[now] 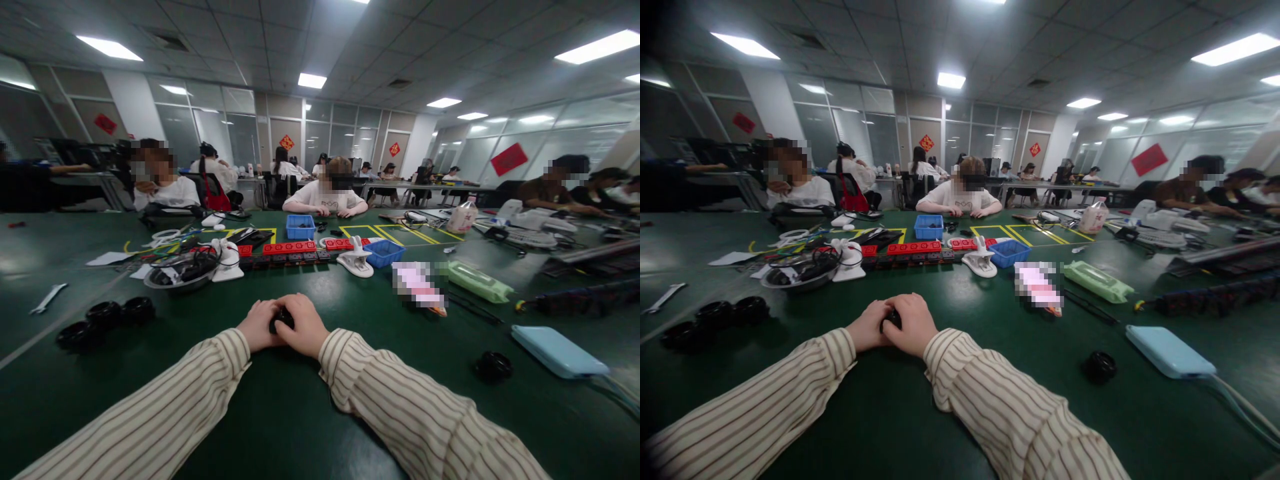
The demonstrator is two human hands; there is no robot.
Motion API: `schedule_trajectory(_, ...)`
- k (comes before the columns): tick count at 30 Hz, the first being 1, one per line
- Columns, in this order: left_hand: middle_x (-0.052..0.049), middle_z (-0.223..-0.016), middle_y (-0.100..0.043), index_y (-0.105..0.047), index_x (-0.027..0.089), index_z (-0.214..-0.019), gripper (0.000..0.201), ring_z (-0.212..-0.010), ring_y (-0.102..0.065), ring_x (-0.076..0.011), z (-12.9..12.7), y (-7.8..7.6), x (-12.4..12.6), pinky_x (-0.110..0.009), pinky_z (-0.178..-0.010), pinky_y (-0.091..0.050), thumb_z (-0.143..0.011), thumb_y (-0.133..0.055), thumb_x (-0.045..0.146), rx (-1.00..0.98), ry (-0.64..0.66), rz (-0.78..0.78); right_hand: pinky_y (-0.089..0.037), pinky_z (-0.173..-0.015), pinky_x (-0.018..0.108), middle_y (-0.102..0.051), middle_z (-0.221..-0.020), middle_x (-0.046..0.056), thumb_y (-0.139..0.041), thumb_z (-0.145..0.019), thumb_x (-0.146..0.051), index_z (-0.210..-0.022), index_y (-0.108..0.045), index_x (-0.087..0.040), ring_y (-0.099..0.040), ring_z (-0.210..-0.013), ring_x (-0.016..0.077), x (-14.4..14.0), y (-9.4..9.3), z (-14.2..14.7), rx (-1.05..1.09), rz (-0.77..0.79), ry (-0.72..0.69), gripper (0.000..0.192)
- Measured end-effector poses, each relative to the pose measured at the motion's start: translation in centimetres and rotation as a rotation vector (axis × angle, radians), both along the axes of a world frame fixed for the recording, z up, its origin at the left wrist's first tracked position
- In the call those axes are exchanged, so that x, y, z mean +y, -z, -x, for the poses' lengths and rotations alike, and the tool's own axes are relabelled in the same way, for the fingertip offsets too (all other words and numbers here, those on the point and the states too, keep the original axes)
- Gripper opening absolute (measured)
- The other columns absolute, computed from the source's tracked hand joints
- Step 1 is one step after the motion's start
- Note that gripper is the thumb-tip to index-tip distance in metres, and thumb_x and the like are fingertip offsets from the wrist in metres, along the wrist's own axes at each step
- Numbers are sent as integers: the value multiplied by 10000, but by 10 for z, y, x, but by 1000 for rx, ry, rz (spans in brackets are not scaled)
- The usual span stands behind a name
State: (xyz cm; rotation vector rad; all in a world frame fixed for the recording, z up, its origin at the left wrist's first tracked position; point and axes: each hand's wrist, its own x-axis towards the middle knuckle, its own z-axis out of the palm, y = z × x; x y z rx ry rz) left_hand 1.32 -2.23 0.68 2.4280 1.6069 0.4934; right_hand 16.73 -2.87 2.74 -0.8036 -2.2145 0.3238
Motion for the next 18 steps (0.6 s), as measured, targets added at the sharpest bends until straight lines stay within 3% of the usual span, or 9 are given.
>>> schedule_trajectory(4,-72,-1046,-538,-462,201,-1056,622,-1030,-465,-264,-9,-4,-8,-525,-995,-151,-529,-625,487,18,-39,-65,-331,-834,355,-510,-955,59,-546,-718,-346,-963,-488,-174,-452,-918,191,-1,0,0,28,8,159,306)
schedule_trajectory(8,-63,-909,-570,-517,176,-926,419,-939,-509,-241,-17,-7,-12,-480,-985,-207,-593,-587,421,66,-127,-113,-356,-793,340,-495,-882,42,-553,-720,-358,-879,-507,-180,-457,-857,176,2,3,2,18,40,219,243)
schedule_trajectory(12,-63,-845,-581,-533,161,-869,346,-880,-530,-242,-14,-9,-8,-446,-930,-293,-595,-588,365,41,-113,-102,-375,-791,308,-491,-871,30,-537,-723,-239,-847,-521,-181,-461,-846,154,4,6,3,40,48,129,138)
schedule_trajectory(15,-47,-829,-578,-540,162,-817,302,-814,-543,-218,-7,-9,-3,-352,-793,-408,-575,-602,333,-69,-4,-7,-380,-797,283,-506,-869,25,-503,-694,-126,-839,-525,-176,-469,-856,144,4,4,2,50,45,16,154)
schedule_trajectory(18,-31,-870,-577,-546,167,-837,314,-816,-546,-198,-1,-9,1,-304,-747,-425,-569,-611,318,-184,101,76,-381,-804,284,-525,-876,22,-468,-684,-84,-844,-524,-177,-479,-859,145,3,2,0,36,52,-56,193)
